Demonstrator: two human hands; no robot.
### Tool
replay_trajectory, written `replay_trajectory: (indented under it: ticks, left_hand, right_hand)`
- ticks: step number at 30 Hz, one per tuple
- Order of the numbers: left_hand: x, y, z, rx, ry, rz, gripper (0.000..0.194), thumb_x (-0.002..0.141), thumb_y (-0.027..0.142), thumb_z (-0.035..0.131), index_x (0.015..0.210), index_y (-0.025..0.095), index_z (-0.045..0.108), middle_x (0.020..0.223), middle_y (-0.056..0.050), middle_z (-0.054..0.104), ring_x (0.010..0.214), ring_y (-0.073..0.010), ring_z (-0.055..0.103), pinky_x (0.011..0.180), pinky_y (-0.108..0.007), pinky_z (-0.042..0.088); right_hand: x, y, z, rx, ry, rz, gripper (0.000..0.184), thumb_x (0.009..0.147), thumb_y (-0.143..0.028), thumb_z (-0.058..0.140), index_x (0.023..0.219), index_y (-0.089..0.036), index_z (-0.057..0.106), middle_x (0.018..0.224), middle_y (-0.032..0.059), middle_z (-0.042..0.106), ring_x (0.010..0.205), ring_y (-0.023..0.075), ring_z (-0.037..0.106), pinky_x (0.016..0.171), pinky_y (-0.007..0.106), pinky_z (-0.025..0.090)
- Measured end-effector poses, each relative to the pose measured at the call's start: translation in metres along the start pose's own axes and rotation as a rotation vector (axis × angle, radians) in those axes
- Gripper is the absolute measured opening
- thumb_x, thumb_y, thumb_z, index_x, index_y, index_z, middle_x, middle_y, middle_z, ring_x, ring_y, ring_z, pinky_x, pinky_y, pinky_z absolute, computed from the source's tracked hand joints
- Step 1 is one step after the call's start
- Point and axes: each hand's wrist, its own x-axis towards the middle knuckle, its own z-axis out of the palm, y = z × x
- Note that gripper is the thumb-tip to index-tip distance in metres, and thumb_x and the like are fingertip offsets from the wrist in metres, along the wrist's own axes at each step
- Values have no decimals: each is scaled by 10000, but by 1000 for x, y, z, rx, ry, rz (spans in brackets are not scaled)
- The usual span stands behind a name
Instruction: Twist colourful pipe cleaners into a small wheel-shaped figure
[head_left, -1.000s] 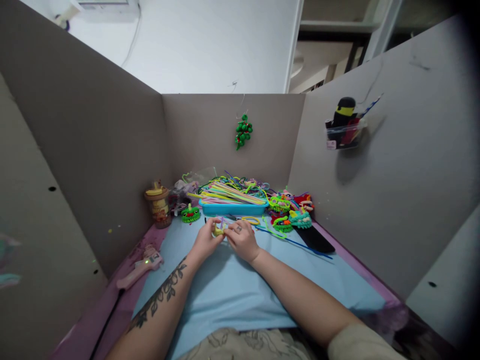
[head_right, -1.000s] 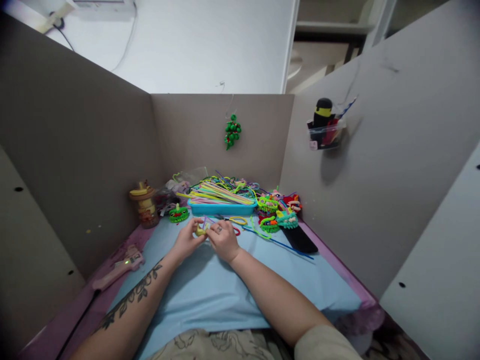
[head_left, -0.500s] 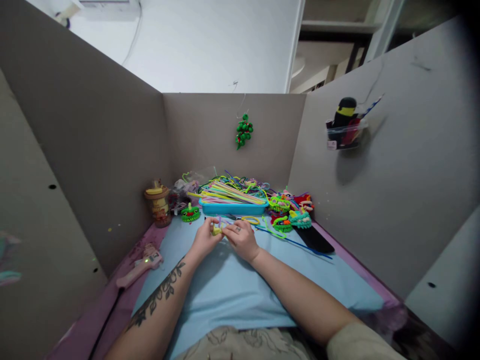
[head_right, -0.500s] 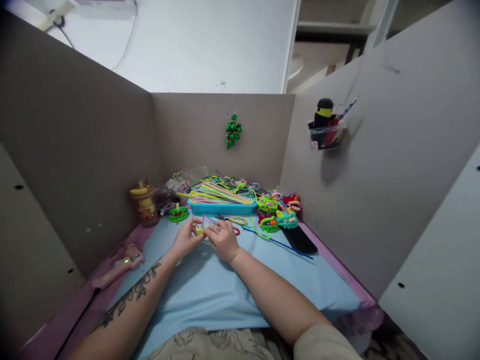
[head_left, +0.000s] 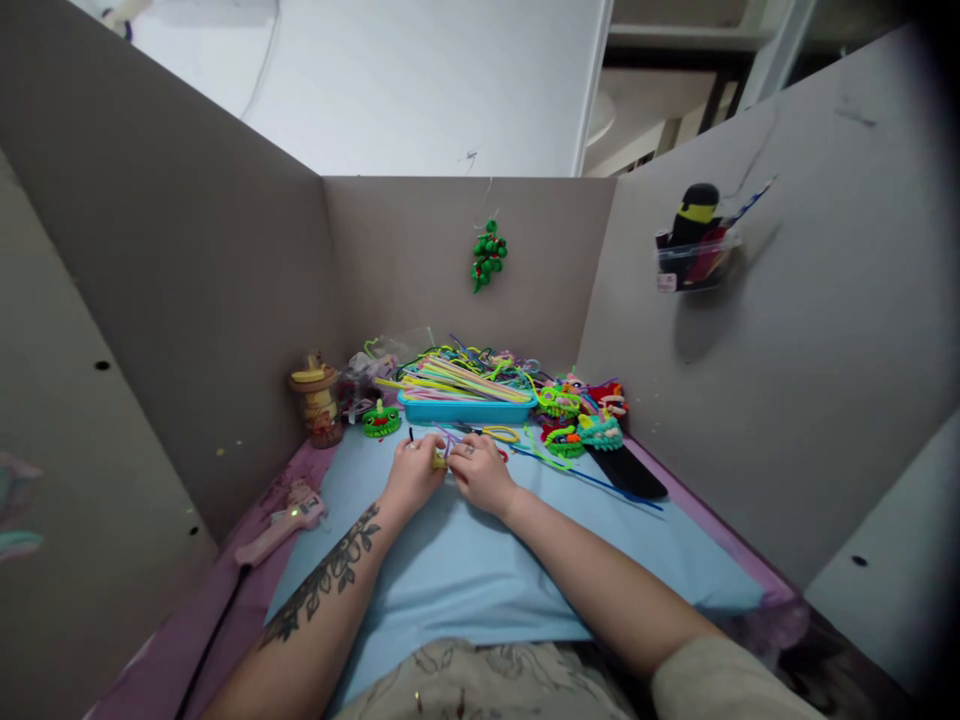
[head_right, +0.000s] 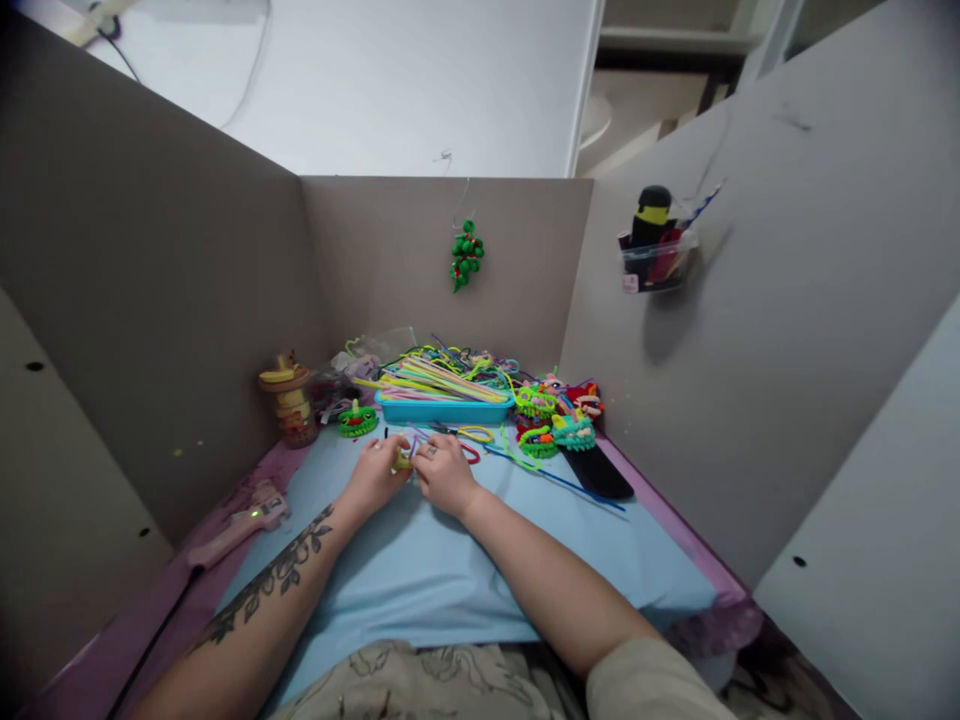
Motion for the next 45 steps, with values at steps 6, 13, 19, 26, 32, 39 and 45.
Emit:
replay_trajectory:
  ticks: [6,13,19,26,32,39,45]
  left_hand:
    - [0,-1,2,86,-14,55,286,698,102,549,966,178,483,909,-77,640,905,-243,582,869,-385,367]
    - [-1,2,1,87,-37,110,284,697,79,532,954,187,480,930,-73,631,919,-236,567,870,-383,379]
    - [0,1,0,-69,-38,51,231,730,97,496,943,180,465,915,-91,596,877,-219,555,765,-335,430]
    - [0,-7,4,-284,-111,72,284,745,74,437,1009,177,424,890,-58,571,815,-178,547,725,-301,435]
    - [-1,-9,8,-361,-102,39,266,739,85,444,986,184,446,874,-34,572,760,-159,543,699,-286,433]
    - [4,-16,6,-415,11,-50,311,693,102,531,989,188,489,851,-28,576,794,-171,551,748,-305,442]
    - [11,-23,3,-696,68,-227,277,677,118,512,943,185,548,825,-14,572,777,-157,566,662,-258,473]
  right_hand:
    - [-1,3,6,23,-5,20,45,786,-175,586,806,-196,620,830,51,644,901,222,458,812,374,307]
    - [-3,12,21,181,40,103,38,769,-195,638,735,-209,647,776,23,643,881,206,467,793,347,324]
    - [-3,16,21,197,79,149,86,731,-198,675,803,-220,634,939,37,606,946,219,438,840,354,346]
    - [-5,19,22,156,88,125,26,755,-200,645,770,-220,642,961,48,588,960,226,425,847,369,346]
    - [-5,17,23,171,103,118,57,760,-158,614,746,-209,637,982,46,583,973,221,422,855,368,354]
    - [-1,15,14,187,183,188,124,789,-213,587,889,-237,657,1108,67,544,1041,236,426,909,399,351]
    - [-1,23,17,348,128,324,302,772,-262,599,1066,-199,587,848,55,596,820,204,528,767,335,417]
